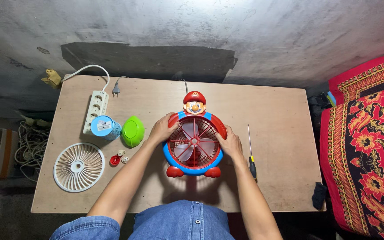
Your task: The person uses a screwdriver to remove the central cap and then detaches the front grille and fan blades from a red electric fan. The components are placed on the table, and the person continues to unscrew parts of the fan housing.
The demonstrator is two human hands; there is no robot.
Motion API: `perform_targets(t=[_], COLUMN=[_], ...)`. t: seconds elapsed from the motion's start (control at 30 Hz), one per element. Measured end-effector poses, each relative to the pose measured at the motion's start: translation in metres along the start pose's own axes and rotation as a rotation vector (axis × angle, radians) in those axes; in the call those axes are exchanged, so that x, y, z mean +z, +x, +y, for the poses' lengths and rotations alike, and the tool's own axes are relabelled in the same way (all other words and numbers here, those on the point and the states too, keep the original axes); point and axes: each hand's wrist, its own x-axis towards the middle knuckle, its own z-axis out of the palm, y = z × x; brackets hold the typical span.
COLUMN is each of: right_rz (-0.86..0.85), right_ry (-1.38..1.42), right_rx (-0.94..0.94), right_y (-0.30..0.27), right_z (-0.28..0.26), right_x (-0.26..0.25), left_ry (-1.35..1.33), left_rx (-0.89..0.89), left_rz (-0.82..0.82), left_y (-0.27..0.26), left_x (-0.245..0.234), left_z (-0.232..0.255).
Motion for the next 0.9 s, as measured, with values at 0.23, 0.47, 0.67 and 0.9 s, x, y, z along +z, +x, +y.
perform_targets(t=[0.23,0.47,0.67,0.9], right_rz=[0.254,0.293,0.272,0.365], right_ry=[0.037,0.036,0.121,0.116], right_rx=[-0.253,-0.240,-0.187,-0.245], right_y=[-0.006,-0.009,-0.011,-0.005], right_z=[-0.013,-0.009,-0.011,-0.003], right_x=[0.002,0.005,0.005,0.016], left_ry=[-0.024,0.005,0.021,-0.064], left_rx=[0.026,0.195,0.142,0.105], left_rz=[0.169,0.295,0.248,0.230], left_y=[-0.003,-0.012,-0.012,-0.002], left_x=[0.010,0.012,0.006,0.004], left_z=[0.015,0.027,0.034,0.025])
